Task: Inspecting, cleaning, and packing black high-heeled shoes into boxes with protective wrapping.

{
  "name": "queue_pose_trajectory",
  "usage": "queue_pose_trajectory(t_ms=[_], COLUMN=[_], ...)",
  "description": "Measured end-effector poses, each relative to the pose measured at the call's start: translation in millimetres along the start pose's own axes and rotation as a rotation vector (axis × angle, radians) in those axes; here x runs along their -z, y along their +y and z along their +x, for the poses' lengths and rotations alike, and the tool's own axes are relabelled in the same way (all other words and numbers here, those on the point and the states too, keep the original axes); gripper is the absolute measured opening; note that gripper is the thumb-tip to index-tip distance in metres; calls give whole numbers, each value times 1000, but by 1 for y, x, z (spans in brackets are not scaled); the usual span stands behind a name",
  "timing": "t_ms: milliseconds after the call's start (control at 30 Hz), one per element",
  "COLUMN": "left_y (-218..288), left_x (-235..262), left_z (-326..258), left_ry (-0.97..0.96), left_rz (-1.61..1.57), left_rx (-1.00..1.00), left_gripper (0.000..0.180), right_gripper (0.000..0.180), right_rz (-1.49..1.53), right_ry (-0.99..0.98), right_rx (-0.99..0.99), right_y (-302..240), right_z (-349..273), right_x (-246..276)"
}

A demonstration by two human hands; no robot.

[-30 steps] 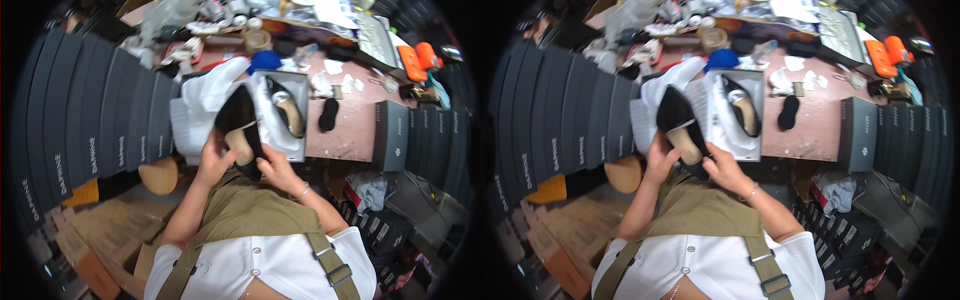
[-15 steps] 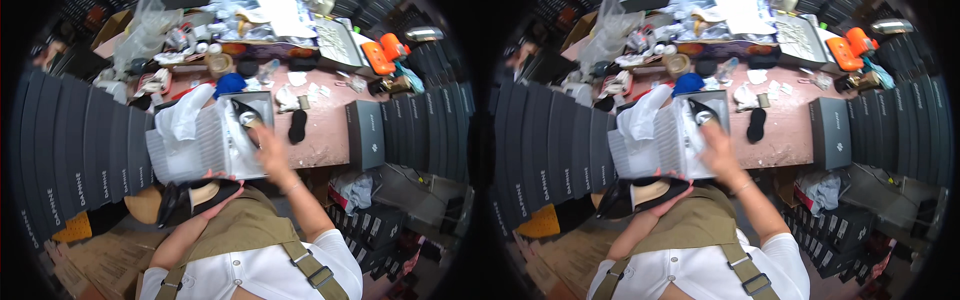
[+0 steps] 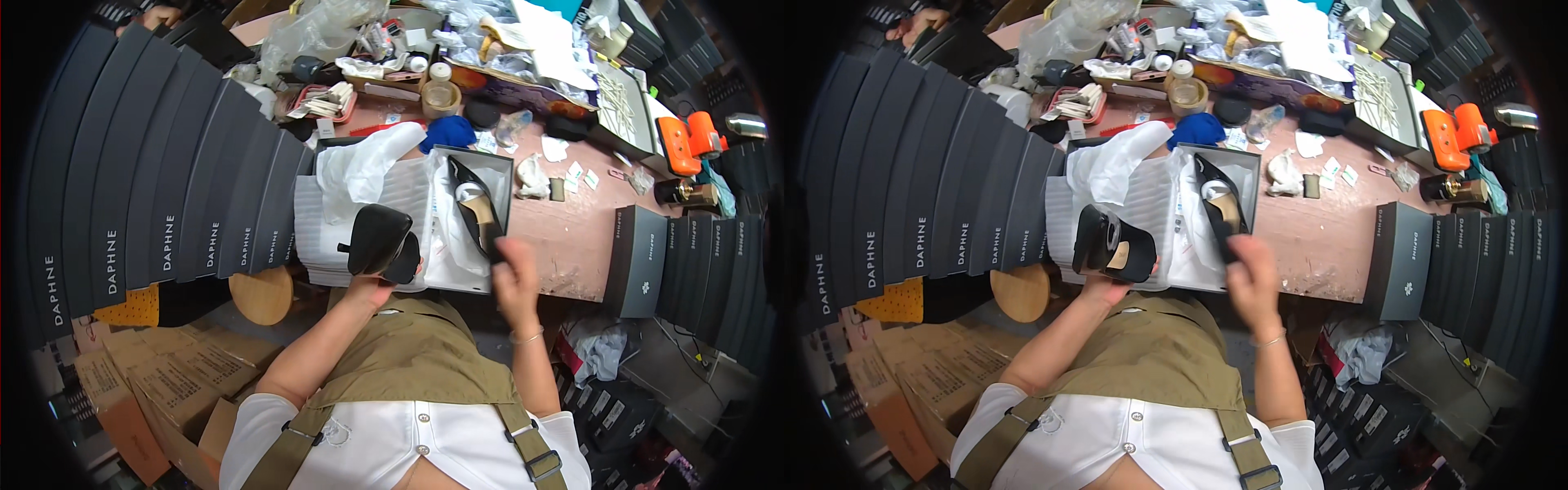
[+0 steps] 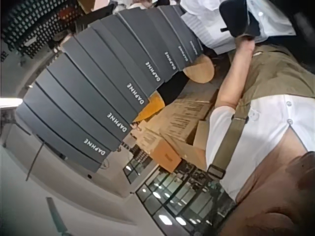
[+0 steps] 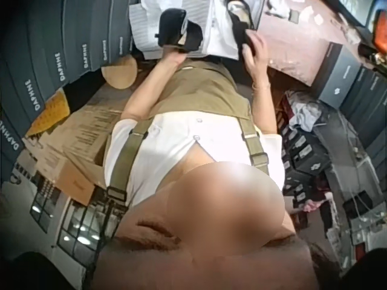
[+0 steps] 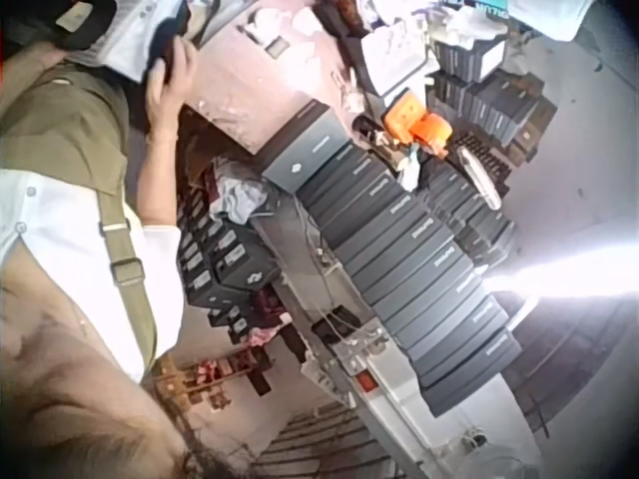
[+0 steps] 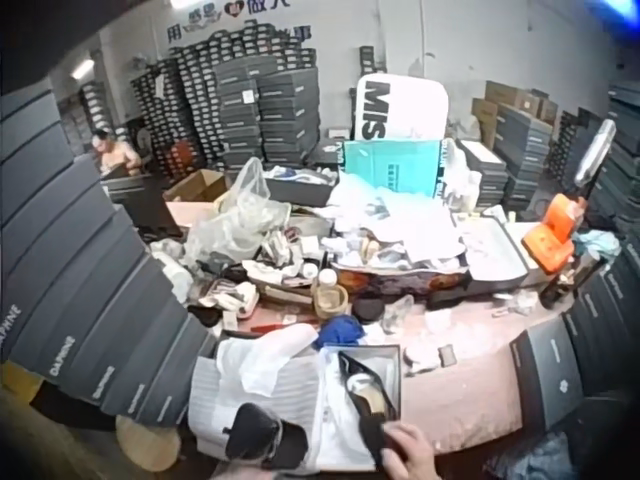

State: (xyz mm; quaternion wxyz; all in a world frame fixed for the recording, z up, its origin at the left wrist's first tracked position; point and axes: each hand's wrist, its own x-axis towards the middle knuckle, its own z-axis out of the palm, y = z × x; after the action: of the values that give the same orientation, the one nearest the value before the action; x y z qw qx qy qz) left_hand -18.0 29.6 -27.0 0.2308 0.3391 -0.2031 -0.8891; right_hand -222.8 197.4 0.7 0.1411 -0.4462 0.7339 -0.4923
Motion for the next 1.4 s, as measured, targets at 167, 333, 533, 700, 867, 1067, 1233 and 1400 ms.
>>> queue_pose_trajectory(t_ms=[167,333,533,700,867,1067,1233,1400], left_y=[5,-17,-2,-30,40,106,156,138], left_x=[-43,-4,-26,-49,-19,58,-27,57], left_z=[-12,-37,-2,-4,-9,115,101,145], left_ry=[153,-123,173,12,-271,10,106,147], left_rz=[249,314,-58,244,1632,2262,893,938], left_rx=[108,-271,350,392,-313,-956,-802,-460], left_gripper=[28,45,42,51,51,34,17,36], right_gripper=[38,26,65,83,58,59,64,65], right_rz=[-126,410,-497,36,758,759,822,680], right_ry=[-202,-773,64,-453,-357,-371,-464,-626], right_rx=[362,-40,-72,73,-481,-576,-437,-383], right_y=[-18,-46,29,-46,-28,-27,-41,-48], right_z=[-24,4,48,25,0,17,29,54], right_x=[-93,-19,43,-24,-29,1,19,-18])
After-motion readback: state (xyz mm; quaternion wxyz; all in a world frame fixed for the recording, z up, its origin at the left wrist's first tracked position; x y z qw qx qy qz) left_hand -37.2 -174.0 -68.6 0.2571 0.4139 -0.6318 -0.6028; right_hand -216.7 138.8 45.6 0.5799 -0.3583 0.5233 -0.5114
